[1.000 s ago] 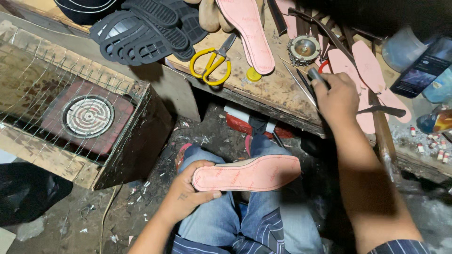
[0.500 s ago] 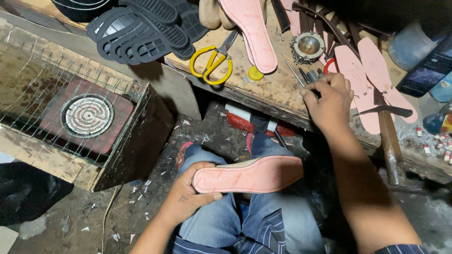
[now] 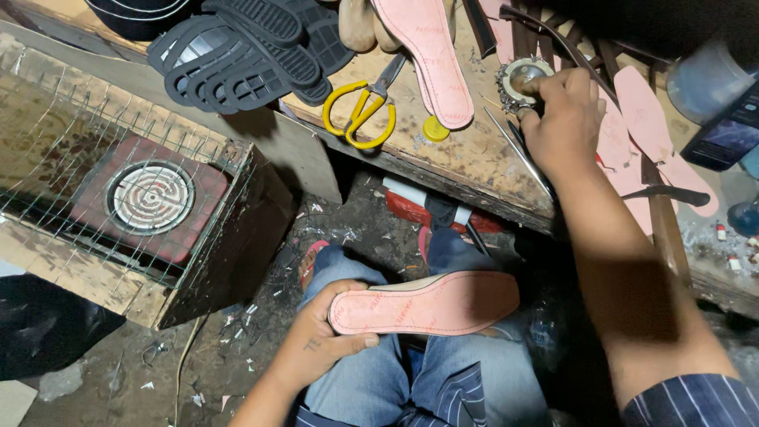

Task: The person sits on the floor of a shoe workshop and assembles a shoe. They trim the edge of a black sole with a hand tool, hammer the sole flat, fit the sole to a shoe upper, press the parts together, and handle pink insoles and a wooden shoe last while working.

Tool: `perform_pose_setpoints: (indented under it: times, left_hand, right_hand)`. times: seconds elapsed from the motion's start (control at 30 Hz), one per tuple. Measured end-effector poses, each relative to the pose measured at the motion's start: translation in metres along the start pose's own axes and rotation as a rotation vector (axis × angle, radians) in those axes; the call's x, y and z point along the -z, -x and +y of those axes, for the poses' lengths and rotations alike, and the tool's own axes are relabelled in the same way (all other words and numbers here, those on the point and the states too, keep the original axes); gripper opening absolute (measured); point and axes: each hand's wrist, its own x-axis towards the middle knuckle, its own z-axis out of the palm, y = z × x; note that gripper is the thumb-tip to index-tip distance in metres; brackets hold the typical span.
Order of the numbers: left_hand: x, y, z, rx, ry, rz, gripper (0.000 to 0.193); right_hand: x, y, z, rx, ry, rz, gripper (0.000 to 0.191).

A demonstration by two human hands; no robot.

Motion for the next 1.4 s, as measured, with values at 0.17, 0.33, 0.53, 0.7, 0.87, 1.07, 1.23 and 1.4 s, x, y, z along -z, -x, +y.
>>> perform_pose_setpoints:
  times: [0.17, 0.33, 0.53, 0.7, 0.87, 1.07, 1.23, 1.4]
  left_hand:
    - [0.001, -0.001, 0.000, -0.008, 0.039, -0.017, 0.067]
    - [0.002, -0.001, 0.002, 0.025, 0.038, -0.006, 0.067]
    - [0.001, 0.001, 0.001, 0.002, 0.075, -0.016, 0.067]
    - [0.003, 0.000, 0.000, -0.007, 0.046, -0.020, 0.067]
    - [0.003, 0.000, -0.001, -0.008, 0.062, -0.028, 0.066]
    - [0.002, 0.001, 0.000, -0.020, 0.061, -0.030, 0.066]
    - [0.002, -0.001, 0.002, -0.025, 0.005, -0.021, 0.066]
    - [0.003, 0.001, 0.003, -0.015, 0.031, -0.024, 0.066]
  right_hand:
    - [0.000, -0.004, 0.015, -0.017, -0.098, -0.028, 0.014]
    - [0.003, -0.001, 0.038, -0.142, -0.312, -0.016, 0.013]
    - [0.004, 0.005, 0.040, -0.069, -0.047, -0.029, 0.016]
    - [0.004, 0.010, 0.040, -0.064, -0.067, -0.065, 0.017]
    - [0.001, 0.018, 0.036, -0.067, -0.087, 0.032, 0.020]
    - [-0.002, 0.025, 0.010, -0.098, -0.003, 0.002, 0.024]
    - [-0.008, 0.007, -0.003, -0.149, 0.190, -0.048, 0.043]
    - [-0.011, 0.001, 0.006, -0.145, 0.134, -0.023, 0.021]
